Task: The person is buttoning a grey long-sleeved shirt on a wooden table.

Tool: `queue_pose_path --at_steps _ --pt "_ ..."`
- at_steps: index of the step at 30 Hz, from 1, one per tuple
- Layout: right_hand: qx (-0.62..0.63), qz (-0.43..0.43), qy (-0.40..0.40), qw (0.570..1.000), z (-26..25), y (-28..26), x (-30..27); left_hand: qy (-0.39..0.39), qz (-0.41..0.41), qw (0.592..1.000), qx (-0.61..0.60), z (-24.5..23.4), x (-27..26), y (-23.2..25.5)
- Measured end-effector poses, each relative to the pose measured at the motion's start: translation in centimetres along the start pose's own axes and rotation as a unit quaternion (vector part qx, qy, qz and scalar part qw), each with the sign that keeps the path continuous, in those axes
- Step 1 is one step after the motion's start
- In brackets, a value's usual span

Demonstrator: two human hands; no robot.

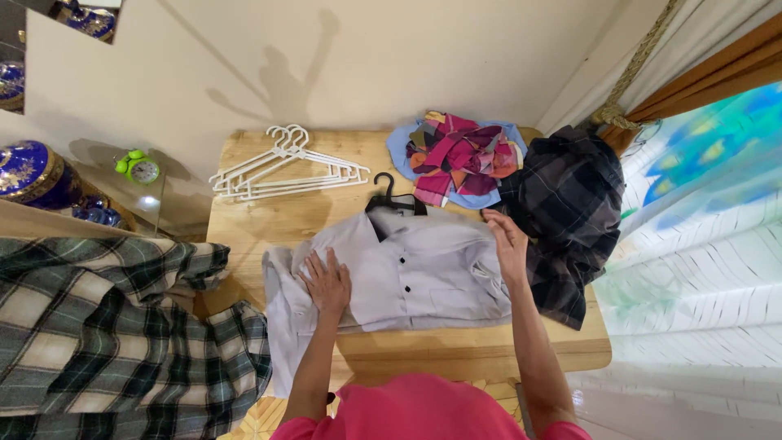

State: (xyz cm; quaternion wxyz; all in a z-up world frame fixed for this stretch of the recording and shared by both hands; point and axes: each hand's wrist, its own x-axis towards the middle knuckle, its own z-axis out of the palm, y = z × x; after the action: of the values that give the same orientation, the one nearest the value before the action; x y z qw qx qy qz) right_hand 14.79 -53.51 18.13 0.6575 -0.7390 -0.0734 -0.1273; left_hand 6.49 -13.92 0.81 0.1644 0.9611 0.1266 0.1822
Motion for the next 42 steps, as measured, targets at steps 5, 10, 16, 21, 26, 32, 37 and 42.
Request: queue_pose_path --at_steps 5,10,16,21,26,32,37,42 --pt "-0.217 0.081 -0.003 0.973 -3.0 11.8 -4.6 -0.006 -0.006 1.000 -0.007 0.2 0.1 -0.3" --pt "-0.432 0.058 -0.123 0.892 -1.9 8.4 -8.5 0.032 -0.054 0.994 -0.091 0.0 1.9 0.2" --pt "-0.514 0.090 -0.194 0.831 -3.4 11.2 -10.9 0.019 0.015 0.991 -0.134 0.1 5.7 0.1" --pt "-0.486 0.076 -0.206 0.846 -4.5 11.3 -11.0 -0.061 0.124 0.988 -0.062 1.8 8.2 -2.2" --pt "-0.474 0.109 -0.229 0.843 -5.0 10.8 -10.6 -0.115 0.092 0.981 -0.124 -4.9 16.0 -2.2" --pt "-0.482 0.149 -0.264 0.822 -5.1 10.1 -10.0 -0.331 -0.017 0.862 -0.384 -8.3 19.3 -8.4" --pt "-0.487 0.147 -0.279 0.814 -5.0 9.3 -10.1 -0.426 -0.148 0.844 -0.291 -7.3 18.5 -10.8" --pt "-0.491 0.028 -0.238 0.837 -5.3 9.8 -11.6 -0.295 -0.251 0.816 -0.429 -7.9 18.5 -11.1"
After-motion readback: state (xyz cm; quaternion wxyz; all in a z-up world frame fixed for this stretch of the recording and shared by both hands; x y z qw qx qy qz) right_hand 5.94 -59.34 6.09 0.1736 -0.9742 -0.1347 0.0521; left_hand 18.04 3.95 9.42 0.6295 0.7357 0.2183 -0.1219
